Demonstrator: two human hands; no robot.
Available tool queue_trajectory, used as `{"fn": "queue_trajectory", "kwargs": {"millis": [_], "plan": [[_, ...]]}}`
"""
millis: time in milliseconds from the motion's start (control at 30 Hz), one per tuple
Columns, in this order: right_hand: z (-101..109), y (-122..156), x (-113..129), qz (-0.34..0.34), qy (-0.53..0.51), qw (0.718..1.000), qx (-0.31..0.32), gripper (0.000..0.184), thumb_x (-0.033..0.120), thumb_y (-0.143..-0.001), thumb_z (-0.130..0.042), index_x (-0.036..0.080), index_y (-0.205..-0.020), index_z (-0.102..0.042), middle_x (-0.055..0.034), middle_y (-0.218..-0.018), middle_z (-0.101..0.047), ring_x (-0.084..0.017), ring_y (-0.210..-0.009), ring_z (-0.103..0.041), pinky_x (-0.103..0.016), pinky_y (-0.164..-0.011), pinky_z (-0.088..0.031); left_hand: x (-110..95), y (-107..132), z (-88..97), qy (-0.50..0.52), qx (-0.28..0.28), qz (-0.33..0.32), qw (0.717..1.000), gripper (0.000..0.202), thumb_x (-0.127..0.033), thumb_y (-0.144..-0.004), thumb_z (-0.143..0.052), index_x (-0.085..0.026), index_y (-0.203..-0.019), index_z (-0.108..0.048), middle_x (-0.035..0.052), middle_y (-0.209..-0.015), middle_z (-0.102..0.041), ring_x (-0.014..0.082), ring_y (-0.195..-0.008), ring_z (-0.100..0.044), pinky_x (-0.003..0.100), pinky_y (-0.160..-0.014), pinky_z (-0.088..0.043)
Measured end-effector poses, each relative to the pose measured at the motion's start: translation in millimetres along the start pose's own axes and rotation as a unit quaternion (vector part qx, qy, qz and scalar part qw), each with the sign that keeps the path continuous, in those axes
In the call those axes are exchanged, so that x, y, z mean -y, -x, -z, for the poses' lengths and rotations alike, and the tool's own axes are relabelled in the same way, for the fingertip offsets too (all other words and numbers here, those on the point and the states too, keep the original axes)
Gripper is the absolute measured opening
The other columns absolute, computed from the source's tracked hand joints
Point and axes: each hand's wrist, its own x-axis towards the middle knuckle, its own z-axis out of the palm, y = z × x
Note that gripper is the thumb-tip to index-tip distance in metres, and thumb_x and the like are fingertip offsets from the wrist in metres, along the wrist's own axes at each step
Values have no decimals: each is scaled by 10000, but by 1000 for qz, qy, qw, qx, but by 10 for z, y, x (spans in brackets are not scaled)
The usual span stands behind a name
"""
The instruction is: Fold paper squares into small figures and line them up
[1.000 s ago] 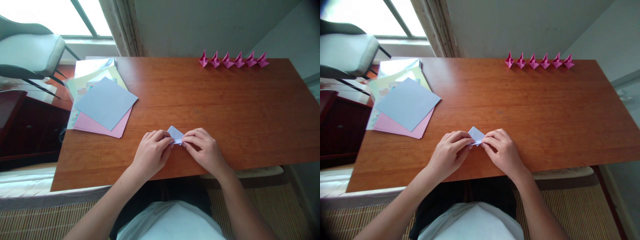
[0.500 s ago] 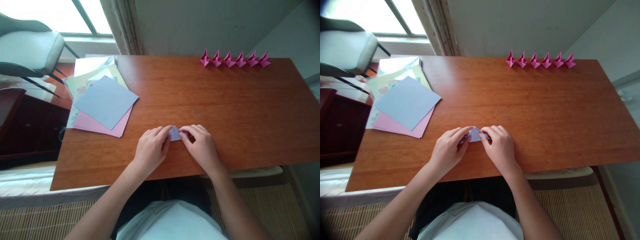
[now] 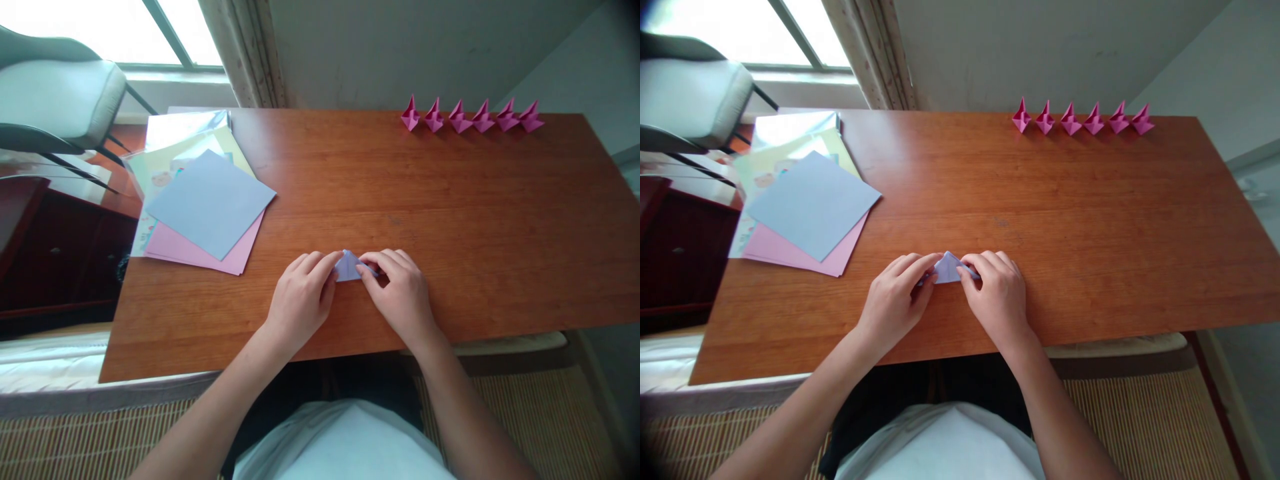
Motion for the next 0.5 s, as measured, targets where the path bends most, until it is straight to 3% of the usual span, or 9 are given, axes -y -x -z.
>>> {"fn": "queue_trajectory", "kwargs": {"millis": [167,500], "plan": [[-15,30,-1,1,-4,1000,-12,84,267,-953,-637,213,-926,-696,-38,-874,-712,-225,-841,-601,-360,-820,-467,-5,3,41,1,11,12,1000,283,-183,-983,-535,-161,-1252,-619,59,-961,-723,208,-847,-626,347,-801,-508],[-44,45,30,-1,12,999,-29,72,269,-941,-645,215,-931,-691,-33,-881,-707,-222,-840,-590,-362,-815,-464,-60,44,59,-110,37,23,993,265,-213,-998,-490,-186,-1207,-651,74,-991,-704,249,-894,-617,389,-824,-479]]}}
